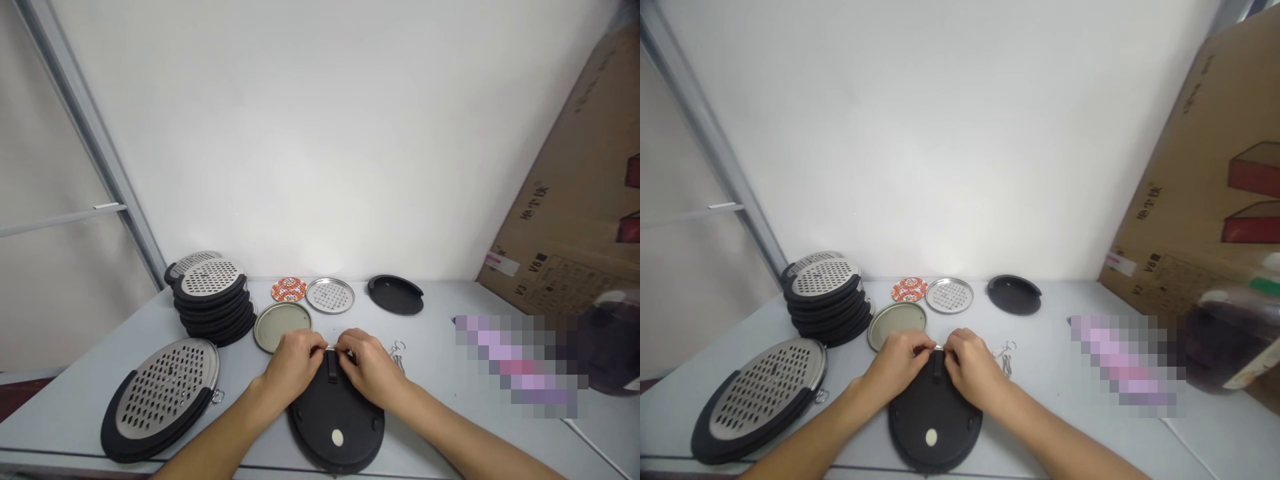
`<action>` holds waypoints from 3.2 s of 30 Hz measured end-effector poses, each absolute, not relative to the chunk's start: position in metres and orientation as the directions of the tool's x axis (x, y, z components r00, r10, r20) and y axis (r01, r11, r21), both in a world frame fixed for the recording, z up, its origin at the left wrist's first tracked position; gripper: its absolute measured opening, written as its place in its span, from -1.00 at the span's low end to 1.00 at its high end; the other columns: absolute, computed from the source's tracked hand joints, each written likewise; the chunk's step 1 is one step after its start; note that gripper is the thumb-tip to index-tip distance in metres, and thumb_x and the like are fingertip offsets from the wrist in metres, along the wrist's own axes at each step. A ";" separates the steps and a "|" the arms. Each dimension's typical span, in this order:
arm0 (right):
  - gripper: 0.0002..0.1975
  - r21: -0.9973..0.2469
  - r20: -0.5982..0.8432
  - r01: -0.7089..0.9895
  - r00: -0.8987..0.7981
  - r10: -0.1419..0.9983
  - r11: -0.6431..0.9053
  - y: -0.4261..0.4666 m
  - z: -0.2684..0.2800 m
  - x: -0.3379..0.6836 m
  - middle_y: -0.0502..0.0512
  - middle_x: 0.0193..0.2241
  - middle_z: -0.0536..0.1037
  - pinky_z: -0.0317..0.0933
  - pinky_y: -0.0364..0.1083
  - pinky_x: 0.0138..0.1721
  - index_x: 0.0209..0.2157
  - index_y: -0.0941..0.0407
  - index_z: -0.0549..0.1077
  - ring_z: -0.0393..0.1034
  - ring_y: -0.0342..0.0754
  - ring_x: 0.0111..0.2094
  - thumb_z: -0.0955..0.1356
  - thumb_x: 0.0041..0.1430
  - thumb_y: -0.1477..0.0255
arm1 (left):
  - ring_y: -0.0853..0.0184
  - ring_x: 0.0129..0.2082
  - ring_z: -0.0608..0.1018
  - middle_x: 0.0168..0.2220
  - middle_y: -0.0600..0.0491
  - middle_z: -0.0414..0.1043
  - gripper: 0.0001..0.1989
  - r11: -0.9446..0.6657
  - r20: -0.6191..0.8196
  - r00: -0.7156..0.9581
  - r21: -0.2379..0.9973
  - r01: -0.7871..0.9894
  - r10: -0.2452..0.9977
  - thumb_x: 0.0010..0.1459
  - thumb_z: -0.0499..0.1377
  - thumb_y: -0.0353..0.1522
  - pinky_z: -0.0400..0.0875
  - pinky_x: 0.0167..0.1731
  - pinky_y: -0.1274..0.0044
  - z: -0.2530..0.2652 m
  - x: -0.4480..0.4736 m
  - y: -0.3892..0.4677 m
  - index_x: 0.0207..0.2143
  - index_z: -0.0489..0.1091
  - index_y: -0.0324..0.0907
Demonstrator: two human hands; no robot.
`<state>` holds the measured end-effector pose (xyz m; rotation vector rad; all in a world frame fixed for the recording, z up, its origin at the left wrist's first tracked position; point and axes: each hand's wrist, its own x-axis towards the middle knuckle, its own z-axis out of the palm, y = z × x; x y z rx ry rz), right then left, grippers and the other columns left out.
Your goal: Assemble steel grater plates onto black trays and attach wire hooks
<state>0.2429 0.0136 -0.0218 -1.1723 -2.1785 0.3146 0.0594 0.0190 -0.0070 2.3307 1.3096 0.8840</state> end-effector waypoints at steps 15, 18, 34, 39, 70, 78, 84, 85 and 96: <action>-0.78 -0.455 0.440 0.699 -0.362 0.822 0.552 0.005 -0.027 0.236 0.12 -0.37 0.47 0.25 -0.04 -0.23 -0.33 0.13 0.44 0.34 0.03 -0.27 0.24 0.11 0.68 | 0.32 -0.40 0.52 -0.40 0.04 0.54 -0.77 -0.515 0.376 0.359 0.525 0.677 0.854 0.05 0.09 -0.53 0.32 -0.35 0.55 -0.009 0.062 0.018 -0.39 0.53 -0.16; -0.79 -0.460 0.444 0.700 -0.351 0.824 0.546 0.005 -0.027 0.236 0.11 -0.40 0.47 0.24 -0.05 -0.25 -0.36 0.13 0.44 0.34 0.02 -0.29 0.25 0.10 0.68 | 0.32 -0.39 0.52 -0.40 0.04 0.54 -0.76 -0.504 0.371 0.347 0.533 0.680 0.861 0.06 0.08 -0.53 0.32 -0.35 0.55 -0.010 0.063 0.017 -0.38 0.54 -0.15; -0.80 -0.490 0.446 0.695 -0.318 0.836 0.526 0.006 -0.029 0.235 0.10 -0.39 0.46 0.23 -0.06 -0.25 -0.37 0.12 0.43 0.34 0.01 -0.29 0.25 0.10 0.66 | 0.33 -0.42 0.53 -0.43 0.05 0.55 -0.80 -0.446 0.364 0.268 0.607 0.658 0.892 0.10 0.09 -0.49 0.34 -0.36 0.55 -0.014 0.066 0.015 -0.40 0.53 -0.17; -0.80 -0.478 0.437 0.711 -0.318 0.842 0.516 0.006 -0.029 0.234 0.10 -0.41 0.47 0.23 -0.07 -0.25 -0.40 0.14 0.45 0.34 0.01 -0.29 0.26 0.07 0.68 | 0.29 -0.34 0.55 -0.36 0.01 0.57 -0.77 -0.479 0.368 0.315 0.560 0.676 0.875 0.11 0.09 -0.50 0.36 -0.29 0.51 -0.015 0.064 0.016 -0.35 0.55 -0.16; -0.81 -0.398 0.395 0.808 -0.277 0.876 0.434 0.005 -0.033 0.233 0.08 -0.44 0.39 0.16 -0.13 -0.30 -0.46 0.14 0.44 0.31 -0.04 -0.35 0.25 0.10 0.65 | 0.28 -0.34 0.49 -0.40 0.02 0.53 -0.77 -0.623 0.445 0.455 0.380 0.684 0.771 0.15 0.10 -0.56 0.34 -0.27 0.49 -0.021 0.068 0.018 -0.36 0.54 -0.18; -0.80 -0.413 0.417 0.803 -0.252 0.873 0.429 0.005 -0.035 0.234 0.07 -0.46 0.37 0.16 -0.13 -0.32 -0.49 0.14 0.41 0.30 -0.05 -0.38 0.25 0.09 0.66 | 0.28 -0.33 0.51 -0.38 0.03 0.55 -0.75 -0.637 0.447 0.463 0.424 0.644 0.765 0.15 0.09 -0.57 0.36 -0.25 0.48 -0.020 0.068 0.018 -0.34 0.54 -0.17; -0.81 -0.437 0.433 0.793 -0.229 0.872 0.425 0.005 -0.036 0.233 0.07 -0.46 0.37 0.16 -0.13 -0.32 -0.48 0.14 0.40 0.30 -0.05 -0.38 0.24 0.08 0.66 | 0.29 -0.30 0.51 -0.35 0.02 0.56 -0.75 -0.646 0.451 0.470 0.428 0.632 0.759 0.16 0.08 -0.57 0.37 -0.22 0.49 -0.023 0.067 0.018 -0.31 0.54 -0.20; -0.81 -0.443 0.435 0.790 -0.223 0.872 0.423 0.005 -0.037 0.233 0.07 -0.45 0.37 0.16 -0.13 -0.32 -0.48 0.14 0.39 0.30 -0.05 -0.38 0.24 0.08 0.66 | 0.30 -0.31 0.51 -0.35 0.02 0.56 -0.75 -0.647 0.451 0.472 0.427 0.631 0.758 0.16 0.08 -0.57 0.38 -0.23 0.49 -0.022 0.067 0.018 -0.31 0.54 -0.20; -0.81 -0.484 0.405 0.781 -0.200 0.892 0.395 0.005 -0.033 0.233 0.08 -0.43 0.40 0.16 -0.11 -0.30 -0.45 0.13 0.37 0.30 -0.03 -0.36 0.22 0.08 0.66 | 0.29 -0.28 0.53 -0.31 0.01 0.58 -0.69 -0.650 0.459 0.468 0.440 0.620 0.756 0.14 0.05 -0.59 0.40 -0.18 0.45 -0.023 0.067 0.018 -0.26 0.55 -0.17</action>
